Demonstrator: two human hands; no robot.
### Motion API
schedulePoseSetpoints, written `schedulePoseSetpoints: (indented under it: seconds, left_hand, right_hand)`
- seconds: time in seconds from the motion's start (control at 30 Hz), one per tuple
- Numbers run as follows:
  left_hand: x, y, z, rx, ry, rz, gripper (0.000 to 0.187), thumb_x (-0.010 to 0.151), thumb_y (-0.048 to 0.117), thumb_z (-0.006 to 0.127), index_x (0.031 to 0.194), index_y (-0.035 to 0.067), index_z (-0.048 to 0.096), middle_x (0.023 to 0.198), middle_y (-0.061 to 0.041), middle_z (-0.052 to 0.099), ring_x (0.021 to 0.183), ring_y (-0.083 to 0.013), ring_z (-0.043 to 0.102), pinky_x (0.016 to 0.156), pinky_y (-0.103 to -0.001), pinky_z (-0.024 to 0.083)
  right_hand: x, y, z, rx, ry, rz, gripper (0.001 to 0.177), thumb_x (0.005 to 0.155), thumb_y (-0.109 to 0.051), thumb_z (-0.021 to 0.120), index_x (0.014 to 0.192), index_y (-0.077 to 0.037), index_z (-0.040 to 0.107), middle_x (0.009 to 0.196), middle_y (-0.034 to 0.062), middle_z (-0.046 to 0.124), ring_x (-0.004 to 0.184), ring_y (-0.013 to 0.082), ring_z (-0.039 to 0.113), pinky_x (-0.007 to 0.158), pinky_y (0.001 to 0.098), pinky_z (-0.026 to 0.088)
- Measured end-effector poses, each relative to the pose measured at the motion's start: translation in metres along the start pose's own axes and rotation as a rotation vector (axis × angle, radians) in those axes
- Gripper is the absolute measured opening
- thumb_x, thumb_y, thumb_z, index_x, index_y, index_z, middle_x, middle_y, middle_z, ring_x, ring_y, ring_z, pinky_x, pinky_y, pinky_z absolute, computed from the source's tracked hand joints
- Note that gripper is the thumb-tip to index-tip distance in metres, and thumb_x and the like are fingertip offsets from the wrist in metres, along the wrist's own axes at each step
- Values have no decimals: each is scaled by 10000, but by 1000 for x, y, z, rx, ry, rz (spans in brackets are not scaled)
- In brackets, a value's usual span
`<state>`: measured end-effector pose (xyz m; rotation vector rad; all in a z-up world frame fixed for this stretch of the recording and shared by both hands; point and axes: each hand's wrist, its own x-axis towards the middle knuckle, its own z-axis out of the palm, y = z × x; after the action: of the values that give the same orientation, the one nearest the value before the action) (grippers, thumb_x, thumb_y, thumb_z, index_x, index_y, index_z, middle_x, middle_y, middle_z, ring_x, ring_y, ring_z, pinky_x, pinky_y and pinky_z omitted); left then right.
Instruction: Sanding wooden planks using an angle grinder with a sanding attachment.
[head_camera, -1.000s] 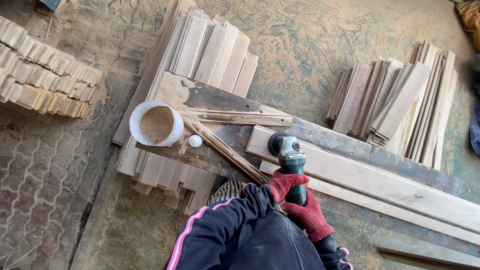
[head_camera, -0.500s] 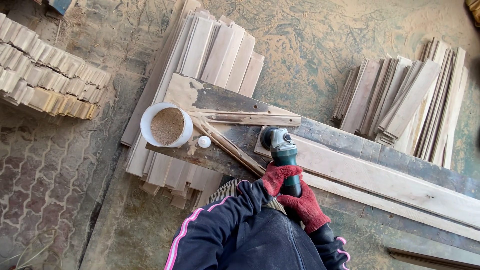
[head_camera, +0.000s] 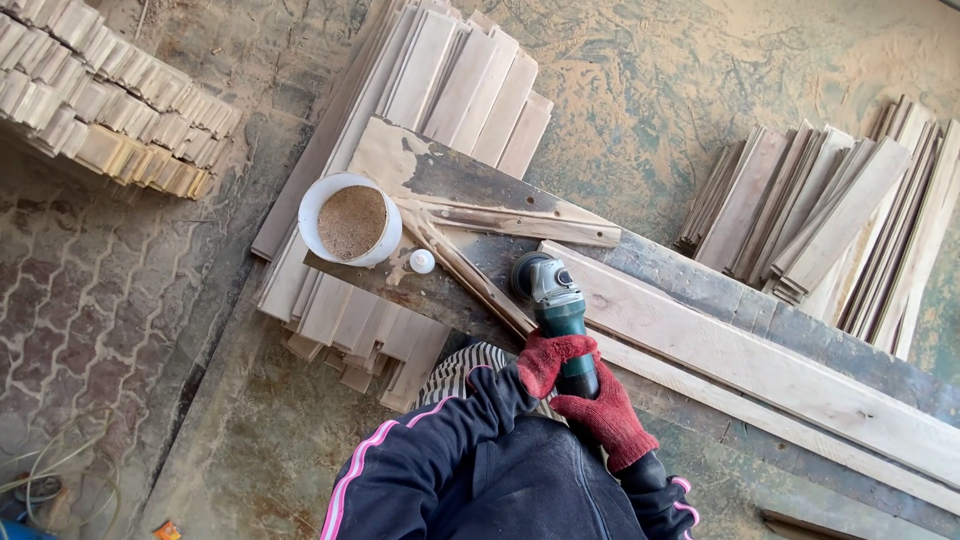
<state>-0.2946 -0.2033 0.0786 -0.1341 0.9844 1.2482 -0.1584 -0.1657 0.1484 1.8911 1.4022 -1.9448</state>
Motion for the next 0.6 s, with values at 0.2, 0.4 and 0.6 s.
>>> schedulePoseSetpoints:
  seconds: [0.2, 0.4, 0.6]
  left_hand:
    - [2, -10, 8, -53, -5, 42, 278, 753, 105, 819, 974, -17, 705, 885, -140, 759, 771, -228, 736, 755, -305, 613]
    - [25, -13, 28, -157, -115, 1, 277, 744, 36, 826, 982, -34, 704, 876, -156, 745, 752, -245, 742, 732, -318, 622]
    - [26, -13, 24, -145, -97, 23, 277, 730, 48, 837, 966, -34, 717, 842, -140, 748, 731, -223, 741, 706, -293, 616]
  right_hand:
    - [-1, 5, -10, -24, -18, -67, 799, 600, -43, 864, 1360, -64, 621, 1137, 164, 738, 1017, 266, 683, 924, 388, 551]
    - [-5, 2, -24, 19, 72, -26, 589, 680, -24, 834, 1239, 0, 654, 995, 199, 725, 872, 280, 666, 789, 384, 540]
    - [8, 2, -30, -19, 42, -53, 634, 649, -32, 853, 1251, -13, 655, 1012, 189, 736, 888, 274, 673, 820, 385, 548]
